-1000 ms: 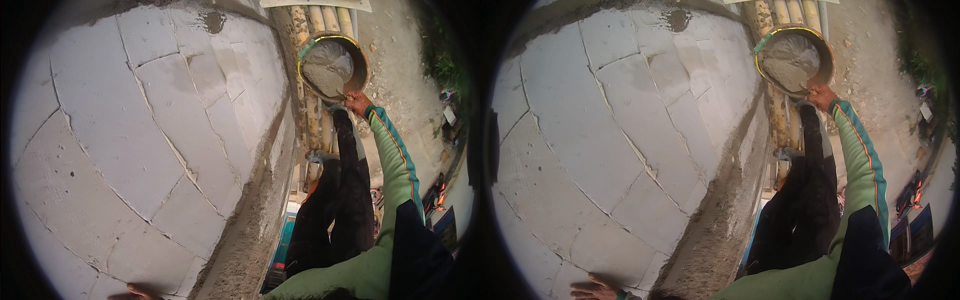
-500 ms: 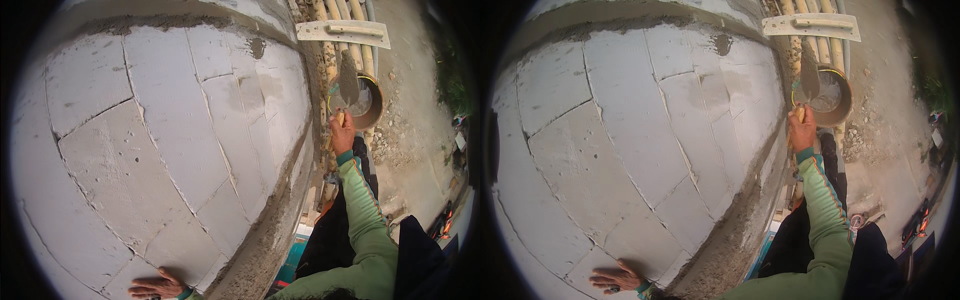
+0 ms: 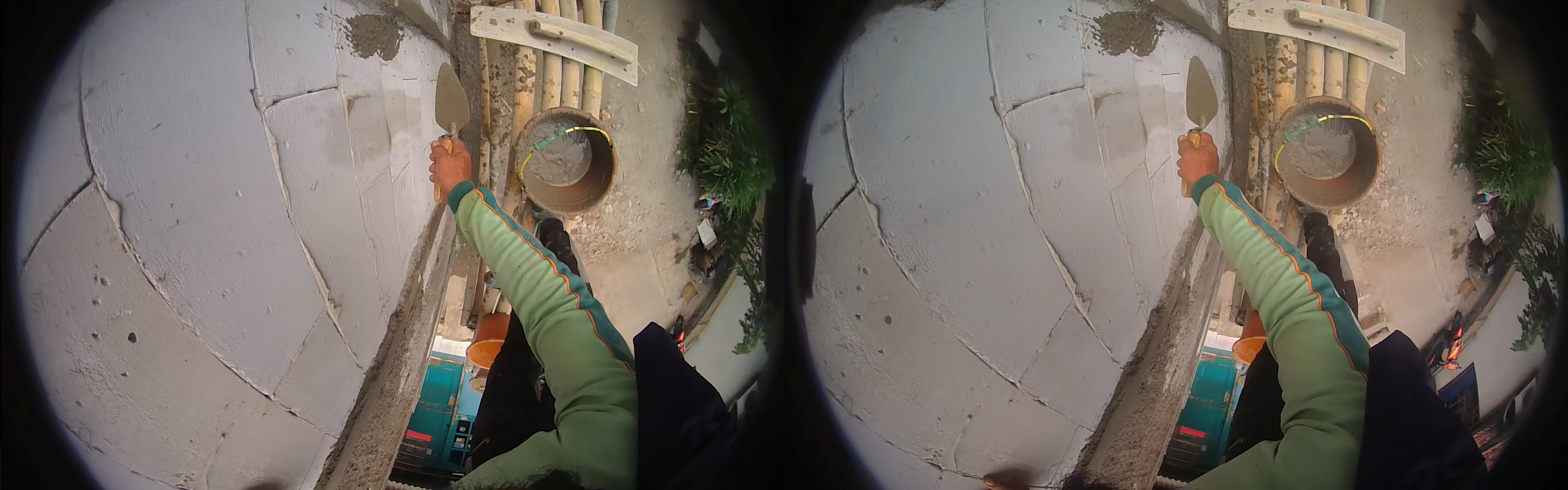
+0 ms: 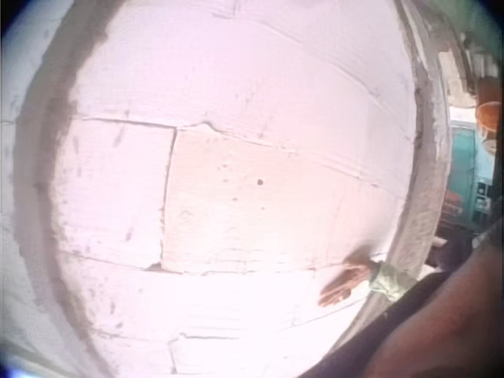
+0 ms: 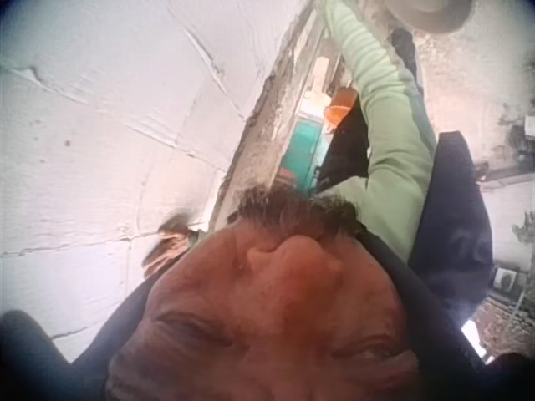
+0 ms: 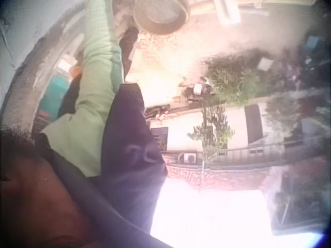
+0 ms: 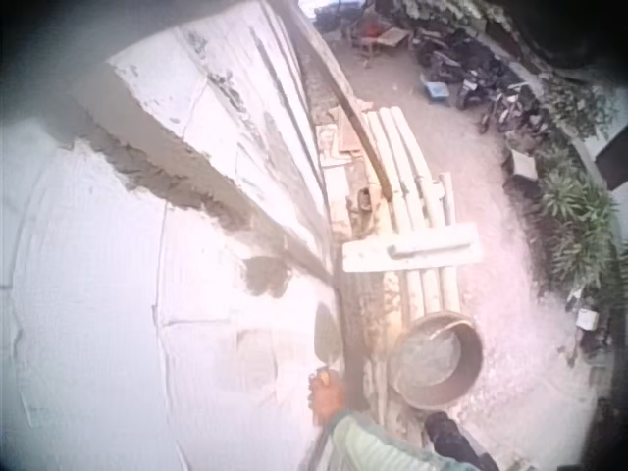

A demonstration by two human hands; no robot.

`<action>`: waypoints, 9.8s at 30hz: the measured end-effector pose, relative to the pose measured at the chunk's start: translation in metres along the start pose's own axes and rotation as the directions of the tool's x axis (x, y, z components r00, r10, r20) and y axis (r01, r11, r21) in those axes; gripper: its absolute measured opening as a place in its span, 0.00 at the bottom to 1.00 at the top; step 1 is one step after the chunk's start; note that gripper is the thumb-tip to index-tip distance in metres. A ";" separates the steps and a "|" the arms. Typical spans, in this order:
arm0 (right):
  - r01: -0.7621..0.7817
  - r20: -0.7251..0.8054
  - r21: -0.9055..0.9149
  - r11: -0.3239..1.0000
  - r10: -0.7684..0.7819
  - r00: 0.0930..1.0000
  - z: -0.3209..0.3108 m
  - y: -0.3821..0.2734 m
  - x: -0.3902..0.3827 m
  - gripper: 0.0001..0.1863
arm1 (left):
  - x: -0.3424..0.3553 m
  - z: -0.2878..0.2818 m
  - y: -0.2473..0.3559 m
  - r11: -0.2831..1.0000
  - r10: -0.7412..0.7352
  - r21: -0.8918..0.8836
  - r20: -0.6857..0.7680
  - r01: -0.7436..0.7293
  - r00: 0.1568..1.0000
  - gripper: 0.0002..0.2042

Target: The person scoops wet cement from a bucket using a trowel and applies it to a white block wall. They spread and smooth the cement across the surface while standing on a bamboo scaffold.

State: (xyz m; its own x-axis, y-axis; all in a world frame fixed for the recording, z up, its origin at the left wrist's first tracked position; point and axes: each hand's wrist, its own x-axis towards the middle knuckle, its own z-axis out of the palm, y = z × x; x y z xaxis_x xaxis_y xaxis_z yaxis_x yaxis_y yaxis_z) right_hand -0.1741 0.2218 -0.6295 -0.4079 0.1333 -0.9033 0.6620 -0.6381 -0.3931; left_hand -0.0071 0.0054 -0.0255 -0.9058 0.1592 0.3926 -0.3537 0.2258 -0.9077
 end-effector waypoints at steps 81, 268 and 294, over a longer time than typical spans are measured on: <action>0.599 0.072 -0.109 0.794 -0.594 0.801 0.128 -0.142 -0.143 0.25 | 0.017 0.008 -0.032 0.999 0.013 -0.027 -0.134 -0.017 0.991 0.44; 0.070 0.131 -0.662 0.746 0.023 0.991 -0.402 -0.010 0.004 0.12 | 0.015 -0.018 -0.007 0.994 -0.088 -0.060 0.032 0.090 0.996 0.51; 0.429 0.282 0.001 0.903 -0.412 0.866 0.057 -0.067 -0.148 0.25 | 0.014 -0.021 -0.011 0.995 -0.074 -0.063 0.065 0.078 0.995 0.49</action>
State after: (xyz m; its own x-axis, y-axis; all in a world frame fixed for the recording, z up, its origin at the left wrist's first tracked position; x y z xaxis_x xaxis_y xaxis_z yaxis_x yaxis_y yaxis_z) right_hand -0.1945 0.2015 -0.4599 -0.8035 0.1649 -0.5721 0.4221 -0.5198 -0.7427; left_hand -0.0110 0.0253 -0.0073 -0.8904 0.0798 0.4482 -0.4079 0.2973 -0.8633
